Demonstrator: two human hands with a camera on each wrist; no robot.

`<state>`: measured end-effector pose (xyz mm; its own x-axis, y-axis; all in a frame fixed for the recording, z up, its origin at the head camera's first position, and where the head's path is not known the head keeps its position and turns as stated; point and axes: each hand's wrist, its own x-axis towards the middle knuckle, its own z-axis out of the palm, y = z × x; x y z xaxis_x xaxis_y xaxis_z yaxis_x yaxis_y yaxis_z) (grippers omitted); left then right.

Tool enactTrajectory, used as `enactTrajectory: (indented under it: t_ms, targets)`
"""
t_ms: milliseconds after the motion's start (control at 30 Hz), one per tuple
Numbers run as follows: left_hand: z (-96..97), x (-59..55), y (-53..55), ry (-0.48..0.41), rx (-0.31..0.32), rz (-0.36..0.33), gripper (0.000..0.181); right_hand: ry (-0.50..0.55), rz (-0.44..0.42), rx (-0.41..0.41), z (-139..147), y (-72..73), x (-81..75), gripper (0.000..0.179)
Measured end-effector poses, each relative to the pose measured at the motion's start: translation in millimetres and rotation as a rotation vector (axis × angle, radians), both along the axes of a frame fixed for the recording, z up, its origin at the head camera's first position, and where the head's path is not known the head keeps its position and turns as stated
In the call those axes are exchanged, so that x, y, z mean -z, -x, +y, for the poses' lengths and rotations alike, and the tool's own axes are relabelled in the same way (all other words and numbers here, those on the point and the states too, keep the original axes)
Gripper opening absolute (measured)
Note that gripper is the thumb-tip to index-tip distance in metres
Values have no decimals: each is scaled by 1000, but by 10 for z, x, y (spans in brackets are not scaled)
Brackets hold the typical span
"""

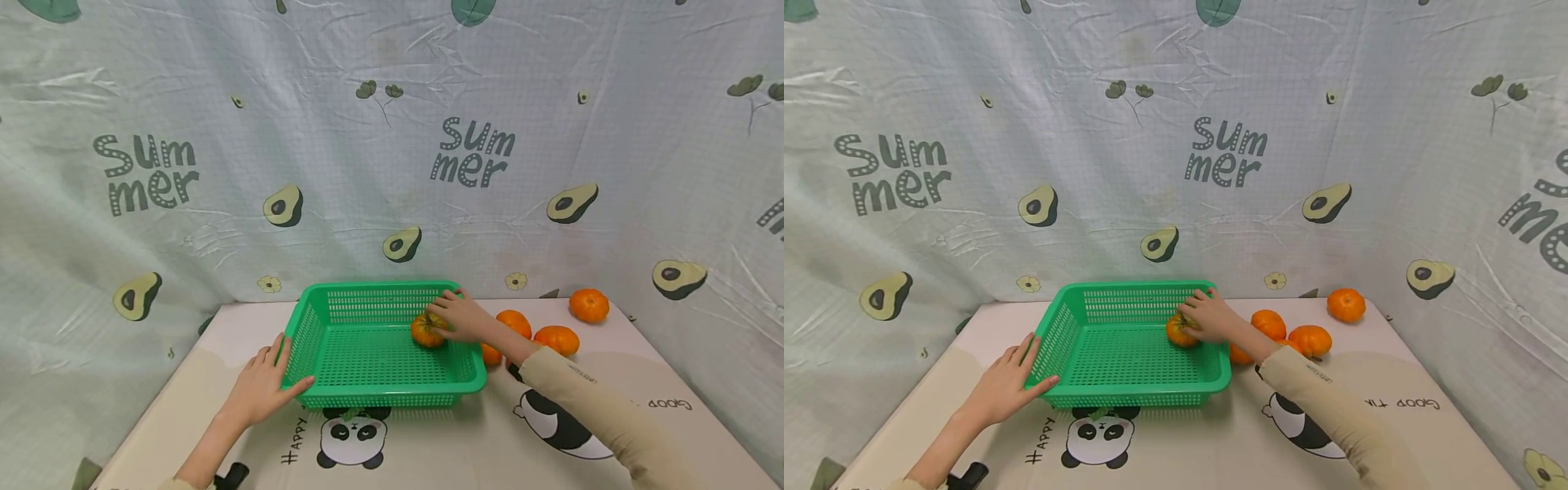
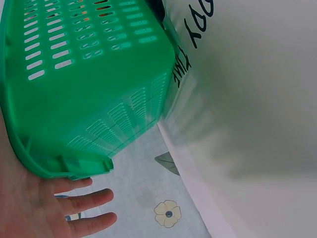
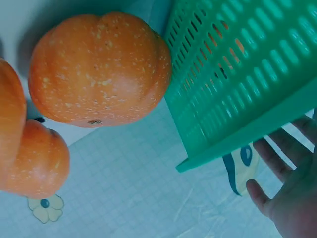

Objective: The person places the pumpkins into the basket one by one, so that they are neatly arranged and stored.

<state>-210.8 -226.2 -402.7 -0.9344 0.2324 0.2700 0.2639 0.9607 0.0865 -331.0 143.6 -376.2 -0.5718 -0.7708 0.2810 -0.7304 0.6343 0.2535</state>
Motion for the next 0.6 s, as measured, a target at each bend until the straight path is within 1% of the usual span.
enactTrajectory:
  t_ms: [100,167,300,500,600]
  targets:
    - [-3,2,4,1,2,5,89,58,42,-33,55,-60,-19,30]
    - [-9,-1,4,2,2,10,89,80,62,-38,89,-89,-19,28]
    - [-16,-11,7,1,1,16,88,144,73,-41,160,-132,-19,23]
    - [-6,-10,3,0,2,5,88,283,135,-103,299,-229,-16,18]
    - [1,-1,-1,-1,2,1,89,346,112,-109,387,-293,27,16]
